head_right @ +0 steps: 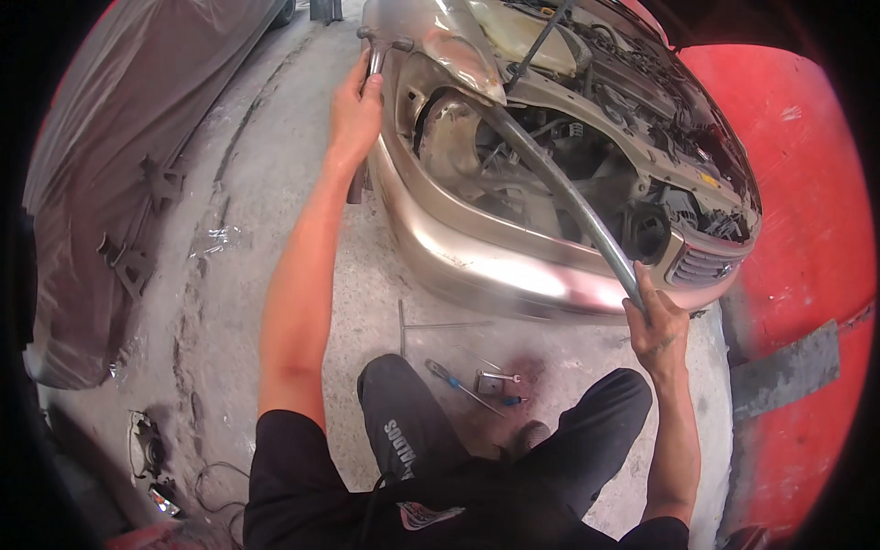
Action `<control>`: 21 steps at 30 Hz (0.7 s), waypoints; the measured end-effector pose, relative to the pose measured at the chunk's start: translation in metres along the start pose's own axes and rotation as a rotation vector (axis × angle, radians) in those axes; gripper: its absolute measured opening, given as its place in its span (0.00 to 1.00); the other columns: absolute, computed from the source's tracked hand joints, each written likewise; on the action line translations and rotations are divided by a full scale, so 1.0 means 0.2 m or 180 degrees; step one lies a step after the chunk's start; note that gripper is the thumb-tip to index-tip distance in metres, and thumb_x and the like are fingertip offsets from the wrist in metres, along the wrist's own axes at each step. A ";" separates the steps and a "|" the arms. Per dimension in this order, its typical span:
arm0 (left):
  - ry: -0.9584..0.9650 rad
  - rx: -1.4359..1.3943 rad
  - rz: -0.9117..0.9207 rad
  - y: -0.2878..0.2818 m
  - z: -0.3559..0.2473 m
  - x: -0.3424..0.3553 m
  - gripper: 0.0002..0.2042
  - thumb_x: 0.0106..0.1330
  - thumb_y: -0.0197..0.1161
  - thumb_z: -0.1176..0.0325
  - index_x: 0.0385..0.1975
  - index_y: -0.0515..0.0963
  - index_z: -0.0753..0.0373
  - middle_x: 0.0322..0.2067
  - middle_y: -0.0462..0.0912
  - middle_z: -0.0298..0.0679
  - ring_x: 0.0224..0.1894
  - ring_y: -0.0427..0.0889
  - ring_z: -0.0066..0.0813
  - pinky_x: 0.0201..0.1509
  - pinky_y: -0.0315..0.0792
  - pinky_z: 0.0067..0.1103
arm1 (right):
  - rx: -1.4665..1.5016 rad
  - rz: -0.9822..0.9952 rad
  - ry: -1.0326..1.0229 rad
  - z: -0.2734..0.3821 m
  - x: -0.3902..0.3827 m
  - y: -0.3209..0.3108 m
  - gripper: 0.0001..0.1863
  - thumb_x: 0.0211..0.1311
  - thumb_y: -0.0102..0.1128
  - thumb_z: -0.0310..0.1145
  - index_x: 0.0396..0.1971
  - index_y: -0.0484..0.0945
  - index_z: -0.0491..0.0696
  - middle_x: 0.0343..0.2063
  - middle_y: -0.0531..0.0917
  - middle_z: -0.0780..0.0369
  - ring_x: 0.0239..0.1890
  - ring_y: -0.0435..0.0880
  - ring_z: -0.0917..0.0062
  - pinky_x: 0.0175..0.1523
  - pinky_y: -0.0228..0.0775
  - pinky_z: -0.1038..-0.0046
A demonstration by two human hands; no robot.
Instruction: The person uses a metal bar and a hammer to straighten a bent part of the vehicle's headlight frame, striking the bar with the hammer and then checking the fit by hand.
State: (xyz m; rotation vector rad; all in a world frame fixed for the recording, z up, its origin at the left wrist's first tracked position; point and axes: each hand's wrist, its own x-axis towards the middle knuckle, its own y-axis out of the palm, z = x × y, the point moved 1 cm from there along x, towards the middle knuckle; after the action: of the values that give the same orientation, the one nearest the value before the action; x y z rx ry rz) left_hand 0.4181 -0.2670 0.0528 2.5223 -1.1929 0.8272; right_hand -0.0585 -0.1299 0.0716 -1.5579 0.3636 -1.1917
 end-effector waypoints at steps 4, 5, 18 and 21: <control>-0.0034 -0.0134 -0.0091 -0.02 0.04 -0.05 0.24 0.77 0.52 0.69 0.71 0.69 0.70 0.63 0.79 0.60 0.68 0.77 0.56 0.71 0.68 0.35 | -0.0041 0.0226 0.0386 0.11 -0.02 -0.07 0.32 0.61 0.67 0.26 0.69 0.77 0.46 0.27 0.84 0.50 0.28 0.85 0.60 0.37 0.76 0.63; -0.0053 -0.0219 -0.0138 -0.02 0.06 -0.06 0.24 0.77 0.52 0.69 0.71 0.69 0.70 0.64 0.79 0.59 0.68 0.76 0.56 0.72 0.67 0.35 | -0.0075 0.0247 0.0428 0.13 -0.02 -0.10 0.32 0.62 0.67 0.26 0.69 0.77 0.46 0.27 0.84 0.50 0.28 0.86 0.60 0.38 0.76 0.63; -0.0306 -0.0726 -0.0236 0.03 0.09 -0.17 0.23 0.78 0.52 0.71 0.71 0.69 0.70 0.66 0.78 0.55 0.69 0.77 0.49 0.72 0.66 0.32 | -0.0059 -0.0001 0.0343 -0.02 -0.10 -0.02 0.34 0.59 0.70 0.23 0.69 0.78 0.50 0.27 0.85 0.52 0.25 0.85 0.61 0.35 0.76 0.63; -0.0062 -0.0539 -0.0288 0.02 0.14 -0.13 0.24 0.80 0.52 0.70 0.75 0.68 0.62 0.37 0.74 0.38 0.35 0.71 0.27 0.36 0.64 0.25 | -0.0103 -0.0079 0.0113 -0.07 -0.06 -0.02 0.34 0.58 0.70 0.23 0.69 0.78 0.50 0.27 0.85 0.52 0.25 0.85 0.61 0.34 0.76 0.62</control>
State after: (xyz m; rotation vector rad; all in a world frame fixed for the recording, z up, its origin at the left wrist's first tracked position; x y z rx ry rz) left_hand 0.4129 -0.2644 0.0152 2.4318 -1.0963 0.6529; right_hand -0.0767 -0.1279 0.0679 -1.5747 0.3896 -1.2395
